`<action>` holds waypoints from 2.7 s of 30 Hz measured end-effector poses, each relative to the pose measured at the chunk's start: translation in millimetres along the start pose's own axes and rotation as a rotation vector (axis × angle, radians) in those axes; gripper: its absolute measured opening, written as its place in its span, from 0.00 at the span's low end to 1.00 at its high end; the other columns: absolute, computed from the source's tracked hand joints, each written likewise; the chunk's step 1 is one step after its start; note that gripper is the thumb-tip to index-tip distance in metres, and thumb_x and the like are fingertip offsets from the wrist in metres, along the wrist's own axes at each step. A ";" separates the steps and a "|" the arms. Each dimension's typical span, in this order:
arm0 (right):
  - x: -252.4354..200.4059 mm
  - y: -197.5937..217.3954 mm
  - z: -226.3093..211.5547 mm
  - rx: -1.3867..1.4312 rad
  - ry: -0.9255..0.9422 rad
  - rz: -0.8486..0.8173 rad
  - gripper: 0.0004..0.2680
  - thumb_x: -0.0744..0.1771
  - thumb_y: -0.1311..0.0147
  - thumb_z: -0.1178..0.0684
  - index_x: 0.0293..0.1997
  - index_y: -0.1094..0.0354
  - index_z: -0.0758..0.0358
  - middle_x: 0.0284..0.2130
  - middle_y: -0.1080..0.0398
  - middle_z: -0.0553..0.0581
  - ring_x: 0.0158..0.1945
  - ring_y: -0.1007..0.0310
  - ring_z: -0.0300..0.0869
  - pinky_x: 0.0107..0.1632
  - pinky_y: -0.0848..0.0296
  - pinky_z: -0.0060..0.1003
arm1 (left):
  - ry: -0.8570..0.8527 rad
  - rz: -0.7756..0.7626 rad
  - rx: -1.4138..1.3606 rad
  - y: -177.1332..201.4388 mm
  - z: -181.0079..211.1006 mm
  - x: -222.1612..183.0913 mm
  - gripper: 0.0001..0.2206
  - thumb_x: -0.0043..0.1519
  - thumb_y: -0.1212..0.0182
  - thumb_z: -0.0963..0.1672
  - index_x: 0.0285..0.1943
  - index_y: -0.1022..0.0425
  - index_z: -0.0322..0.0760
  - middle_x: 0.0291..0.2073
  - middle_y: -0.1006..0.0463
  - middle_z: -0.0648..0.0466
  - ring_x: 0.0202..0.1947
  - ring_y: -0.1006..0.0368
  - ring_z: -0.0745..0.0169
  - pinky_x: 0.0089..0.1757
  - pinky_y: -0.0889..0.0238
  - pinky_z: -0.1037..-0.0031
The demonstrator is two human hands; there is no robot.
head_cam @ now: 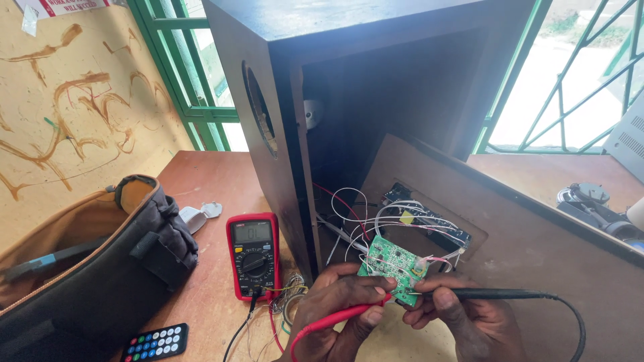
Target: Testing a circuit board inside a speaker housing using a digital multimeter to diagnose issues.
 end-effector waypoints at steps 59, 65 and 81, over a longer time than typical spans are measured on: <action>4.3 -22.4 -79.4 -0.804 0.334 0.075 0.17 0.58 0.32 0.48 0.50 0.21 0.55 0.45 0.18 0.53 0.40 0.15 0.35 0.44 0.20 0.27 | -0.140 -0.251 -0.133 4.4 -1.4 -4.9 0.09 0.70 0.44 0.45 0.46 0.24 0.34 0.44 0.16 0.48 0.47 0.17 0.55 0.58 0.31 0.56; 10.6 -9.6 -59.6 -0.827 0.148 0.004 0.17 0.58 0.33 0.43 0.50 0.19 0.49 0.41 0.15 0.47 0.37 0.15 0.33 0.41 0.20 0.27 | -0.128 -0.255 -0.096 5.8 2.8 -3.7 0.09 0.70 0.44 0.46 0.45 0.23 0.36 0.43 0.16 0.52 0.49 0.17 0.51 0.57 0.30 0.62; 6.6 -8.9 -50.5 -0.858 0.142 0.088 0.17 0.53 0.27 0.44 0.43 0.17 0.48 0.38 0.15 0.48 0.33 0.13 0.36 0.38 0.14 0.26 | -0.146 -0.256 -0.157 6.4 2.0 -2.9 0.08 0.70 0.43 0.44 0.47 0.25 0.34 0.44 0.17 0.49 0.48 0.17 0.54 0.59 0.30 0.58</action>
Point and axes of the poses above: each hand's wrist, its own x-axis towards the middle knuckle, its own y-axis out of the back of the hand, z = x × y, the point moved 4 cm from there along x, towards the middle knuckle
